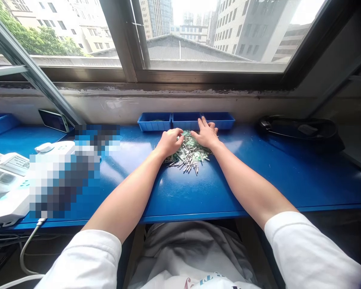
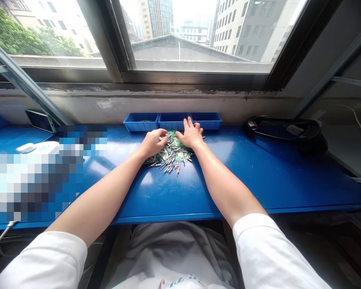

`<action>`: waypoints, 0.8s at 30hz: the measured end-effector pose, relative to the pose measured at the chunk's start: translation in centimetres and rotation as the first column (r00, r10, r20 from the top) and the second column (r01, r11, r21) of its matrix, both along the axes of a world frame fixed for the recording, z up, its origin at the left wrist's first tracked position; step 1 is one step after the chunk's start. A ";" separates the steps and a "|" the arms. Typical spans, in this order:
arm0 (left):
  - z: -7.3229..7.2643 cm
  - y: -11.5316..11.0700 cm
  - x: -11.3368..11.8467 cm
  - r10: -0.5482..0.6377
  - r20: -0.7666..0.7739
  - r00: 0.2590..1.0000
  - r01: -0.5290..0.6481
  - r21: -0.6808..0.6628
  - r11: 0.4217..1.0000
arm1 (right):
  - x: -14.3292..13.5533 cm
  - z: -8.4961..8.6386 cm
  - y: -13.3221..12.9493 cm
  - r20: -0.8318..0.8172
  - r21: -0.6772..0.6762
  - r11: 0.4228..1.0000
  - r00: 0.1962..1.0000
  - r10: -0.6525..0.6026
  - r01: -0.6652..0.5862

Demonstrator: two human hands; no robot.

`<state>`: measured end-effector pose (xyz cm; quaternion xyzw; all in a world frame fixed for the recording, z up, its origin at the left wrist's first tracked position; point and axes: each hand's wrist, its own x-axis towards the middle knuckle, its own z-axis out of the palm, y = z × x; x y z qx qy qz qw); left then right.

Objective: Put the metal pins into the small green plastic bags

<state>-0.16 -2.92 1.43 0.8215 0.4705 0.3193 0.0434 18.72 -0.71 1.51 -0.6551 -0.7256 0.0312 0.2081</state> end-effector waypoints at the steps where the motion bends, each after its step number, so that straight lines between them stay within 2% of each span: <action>1: 0.0 0.0 0.0 -0.001 -0.002 1.000 0.001 -0.004 1.000 | 0.0 -0.1 0.1 -0.006 -0.001 1.000 1.000 0.003 -0.003; 7: 0.2 -0.3 0.0 -0.005 -0.019 1.000 0.005 -0.027 1.000 | 0.1 -0.6 0.3 -0.057 0.061 0.998 0.998 0.032 -0.028; 11: 0.1 0.0 -0.1 0.003 -0.030 1.000 -0.003 -0.014 1.000 | -0.2 -0.5 0.0 -0.121 0.253 0.967 0.990 0.067 -0.035; 14: -0.1 0.3 -0.3 0.022 -0.043 0.999 -0.022 0.008 1.000 | -0.4 -0.2 -0.5 -0.124 0.348 0.927 0.973 0.195 -0.141; 18: -0.4 0.6 -0.4 0.044 -0.045 0.998 -0.044 0.003 0.999 | -0.3 0.0 -1.3 -0.088 0.325 0.867 0.900 0.427 -0.379; 24: -0.3 0.6 -0.6 0.048 -0.025 0.999 -0.048 -0.010 0.999 | 0.5 0.2 -2.0 -0.124 0.262 0.839 0.845 0.520 -0.477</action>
